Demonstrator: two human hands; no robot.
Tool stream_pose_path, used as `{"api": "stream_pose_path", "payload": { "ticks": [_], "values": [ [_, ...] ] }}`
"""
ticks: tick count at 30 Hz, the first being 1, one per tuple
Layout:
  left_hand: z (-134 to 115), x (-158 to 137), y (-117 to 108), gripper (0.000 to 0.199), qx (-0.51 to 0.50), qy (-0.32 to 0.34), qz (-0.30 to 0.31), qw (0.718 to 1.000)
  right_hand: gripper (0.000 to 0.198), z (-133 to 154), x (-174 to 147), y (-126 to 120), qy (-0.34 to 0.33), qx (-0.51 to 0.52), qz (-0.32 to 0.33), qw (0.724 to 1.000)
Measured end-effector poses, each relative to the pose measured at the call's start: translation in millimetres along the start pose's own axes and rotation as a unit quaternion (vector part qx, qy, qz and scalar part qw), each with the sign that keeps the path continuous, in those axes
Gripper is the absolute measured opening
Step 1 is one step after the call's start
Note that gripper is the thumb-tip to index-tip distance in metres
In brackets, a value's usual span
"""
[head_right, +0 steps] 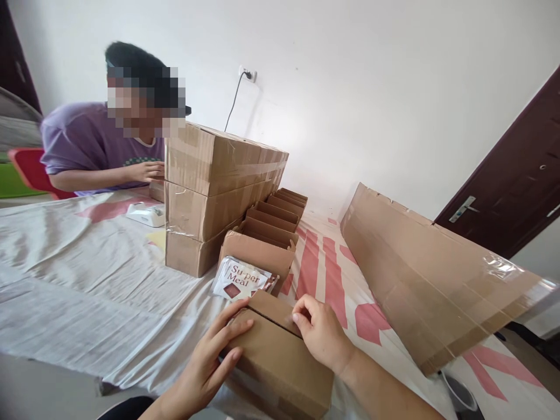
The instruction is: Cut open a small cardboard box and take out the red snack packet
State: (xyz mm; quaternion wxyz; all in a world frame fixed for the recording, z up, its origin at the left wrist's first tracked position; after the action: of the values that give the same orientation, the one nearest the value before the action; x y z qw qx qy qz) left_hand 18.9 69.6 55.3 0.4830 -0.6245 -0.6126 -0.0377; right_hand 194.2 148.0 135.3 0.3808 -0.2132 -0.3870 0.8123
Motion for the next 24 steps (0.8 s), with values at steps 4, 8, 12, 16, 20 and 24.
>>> {"api": "stream_pose_path", "payload": {
  "ticks": [4, 8, 12, 16, 20, 24],
  "values": [
    [-2.1, -1.2, -2.4, 0.035, 0.003, 0.004, 0.000, 1.000, 0.019, -22.7, -5.0, -17.7, -0.004, 0.117, -0.062, 0.991],
    [-0.9, -1.8, -3.2, 0.035, 0.000, 0.004, 0.004, 1.000, 0.028, -63.9, -41.5, -47.4, -0.006, 0.099, -0.170, 0.980],
    [1.8, -0.4, -0.3, 0.040, -0.003, 0.000, 0.005, 1.000, 0.028, -112.8, -98.1, -52.6, 0.036, -0.026, -0.220, 0.974],
    [6.1, -0.6, -1.4, 0.061, -0.021, -0.035, -0.061, 0.997, 0.024, -146.7, -145.9, -26.2, 0.071, -0.092, -0.164, 0.980],
    [11.7, -5.3, 0.2, 0.074, -0.052, -0.088, -0.132, 0.986, 0.019, -158.1, -180.0, 1.7, 0.070, -0.164, -0.132, 0.975],
    [16.1, -11.8, 3.2, 0.060, -0.068, -0.122, -0.170, 0.976, 0.019, -164.7, -196.0, 26.0, 0.076, -0.219, -0.116, 0.966]
  ]
}}
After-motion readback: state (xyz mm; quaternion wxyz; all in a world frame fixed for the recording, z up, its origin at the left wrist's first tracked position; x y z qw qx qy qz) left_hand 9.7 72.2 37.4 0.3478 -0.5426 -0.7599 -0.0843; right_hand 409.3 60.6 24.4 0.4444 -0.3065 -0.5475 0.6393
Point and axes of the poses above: each hand's wrist, its own x-axis towards the middle knuckle, its own y-axis out of the palm, z = x × y, the point moved 8 cm from there along x, towards the middle knuckle, and after that the axes turned 14 degrees about z, right-handed, at the moved point
